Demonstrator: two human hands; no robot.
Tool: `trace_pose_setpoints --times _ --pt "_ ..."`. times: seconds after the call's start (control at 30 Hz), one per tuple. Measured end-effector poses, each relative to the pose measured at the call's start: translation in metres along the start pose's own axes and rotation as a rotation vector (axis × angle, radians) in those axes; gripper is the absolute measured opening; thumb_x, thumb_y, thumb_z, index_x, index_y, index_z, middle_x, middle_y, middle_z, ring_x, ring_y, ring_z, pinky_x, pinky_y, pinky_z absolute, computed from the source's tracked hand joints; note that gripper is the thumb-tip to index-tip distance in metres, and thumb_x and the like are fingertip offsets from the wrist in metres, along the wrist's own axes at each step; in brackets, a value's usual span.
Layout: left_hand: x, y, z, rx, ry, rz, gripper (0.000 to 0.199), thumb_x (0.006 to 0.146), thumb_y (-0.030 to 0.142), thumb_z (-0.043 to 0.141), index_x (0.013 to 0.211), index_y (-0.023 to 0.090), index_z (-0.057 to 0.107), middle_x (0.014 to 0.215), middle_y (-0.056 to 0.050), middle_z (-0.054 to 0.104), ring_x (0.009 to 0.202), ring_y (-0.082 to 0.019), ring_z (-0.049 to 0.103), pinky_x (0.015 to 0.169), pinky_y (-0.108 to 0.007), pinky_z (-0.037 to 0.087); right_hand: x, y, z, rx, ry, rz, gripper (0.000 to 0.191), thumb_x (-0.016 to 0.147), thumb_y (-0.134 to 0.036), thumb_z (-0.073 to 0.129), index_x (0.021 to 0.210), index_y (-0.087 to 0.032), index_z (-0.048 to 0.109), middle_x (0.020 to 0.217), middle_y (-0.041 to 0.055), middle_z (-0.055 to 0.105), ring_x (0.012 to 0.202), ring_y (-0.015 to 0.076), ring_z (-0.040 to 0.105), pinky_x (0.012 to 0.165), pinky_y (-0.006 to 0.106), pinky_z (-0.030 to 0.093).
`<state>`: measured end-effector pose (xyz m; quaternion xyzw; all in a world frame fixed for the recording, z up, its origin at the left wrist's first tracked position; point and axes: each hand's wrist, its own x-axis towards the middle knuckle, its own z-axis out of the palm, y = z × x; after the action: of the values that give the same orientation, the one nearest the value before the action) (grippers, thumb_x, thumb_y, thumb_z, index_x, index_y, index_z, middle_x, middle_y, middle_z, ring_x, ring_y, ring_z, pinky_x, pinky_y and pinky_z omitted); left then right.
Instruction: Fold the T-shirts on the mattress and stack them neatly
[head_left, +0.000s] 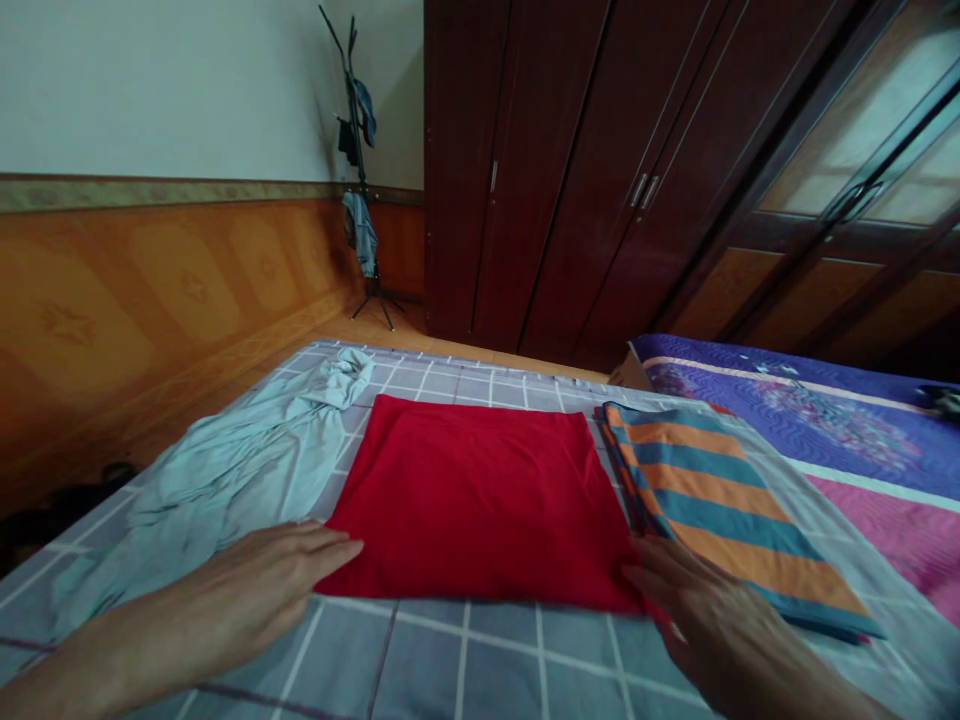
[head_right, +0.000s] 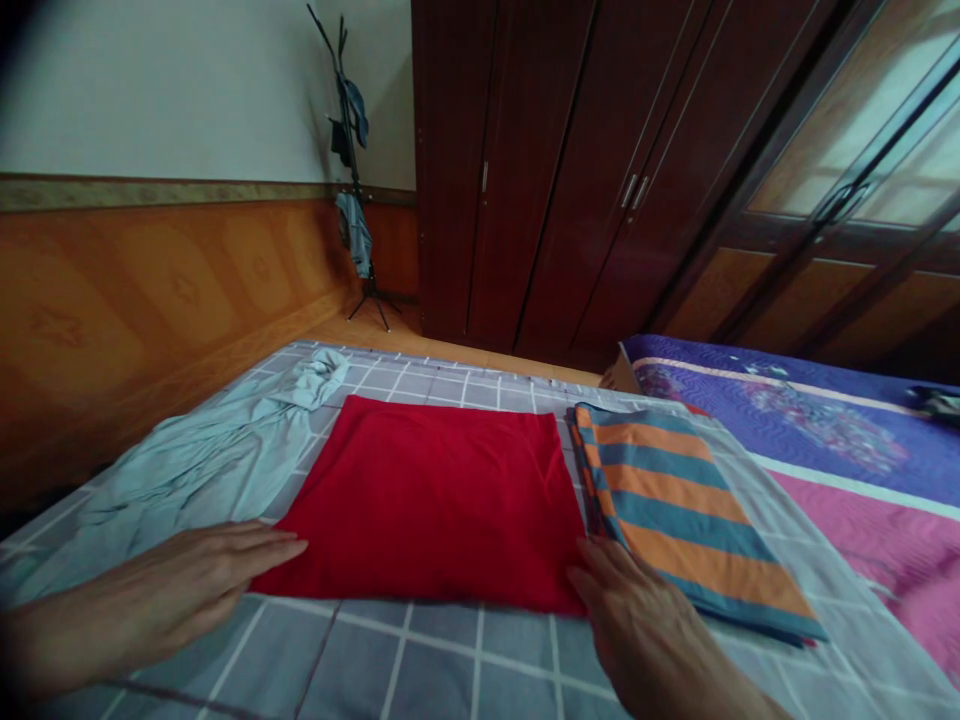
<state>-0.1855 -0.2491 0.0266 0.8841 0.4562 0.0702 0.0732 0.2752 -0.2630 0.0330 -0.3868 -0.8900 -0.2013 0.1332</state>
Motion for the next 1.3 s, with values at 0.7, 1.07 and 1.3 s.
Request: trace_pose_setpoints --times 0.7,1.07,1.3 --pt "0.128 0.062 0.071 -0.139 -0.178 0.125 0.091 0.082 0.065 0.048 0.149 0.016 0.012 0.155 -0.013 0.0 0.142 -0.029 -0.003 0.115 -0.05 0.005 0.034 -0.034 0.091 0.138 -0.226 0.206 0.065 0.09 -0.048 0.045 0.145 -0.016 0.029 0.149 0.0124 0.029 0.137 0.0287 0.027 0.104 0.048 0.04" --pt "0.13 0.066 0.07 -0.187 -0.228 0.119 0.105 0.071 0.076 0.051 0.149 0.023 0.006 0.155 -0.013 -0.008 0.141 -0.034 -0.008 0.113 -0.056 0.004 0.076 -0.039 0.1 0.253 -0.202 0.06 0.067 0.088 -0.046 0.05 0.144 -0.015 0.031 0.15 0.0134 0.028 0.138 0.0295 0.023 0.106 0.048 0.036" --pt "0.134 0.023 0.068 -0.045 -0.105 -0.044 0.077 0.088 0.067 0.032 0.149 0.023 0.014 0.155 -0.01 0.008 0.143 -0.027 0.004 0.114 -0.051 0.006 0.063 -0.014 0.124 0.167 -0.084 0.202 0.069 0.088 -0.054 0.045 0.139 -0.008 0.039 0.146 0.0179 0.035 0.136 0.0303 0.028 0.105 0.05 0.036"
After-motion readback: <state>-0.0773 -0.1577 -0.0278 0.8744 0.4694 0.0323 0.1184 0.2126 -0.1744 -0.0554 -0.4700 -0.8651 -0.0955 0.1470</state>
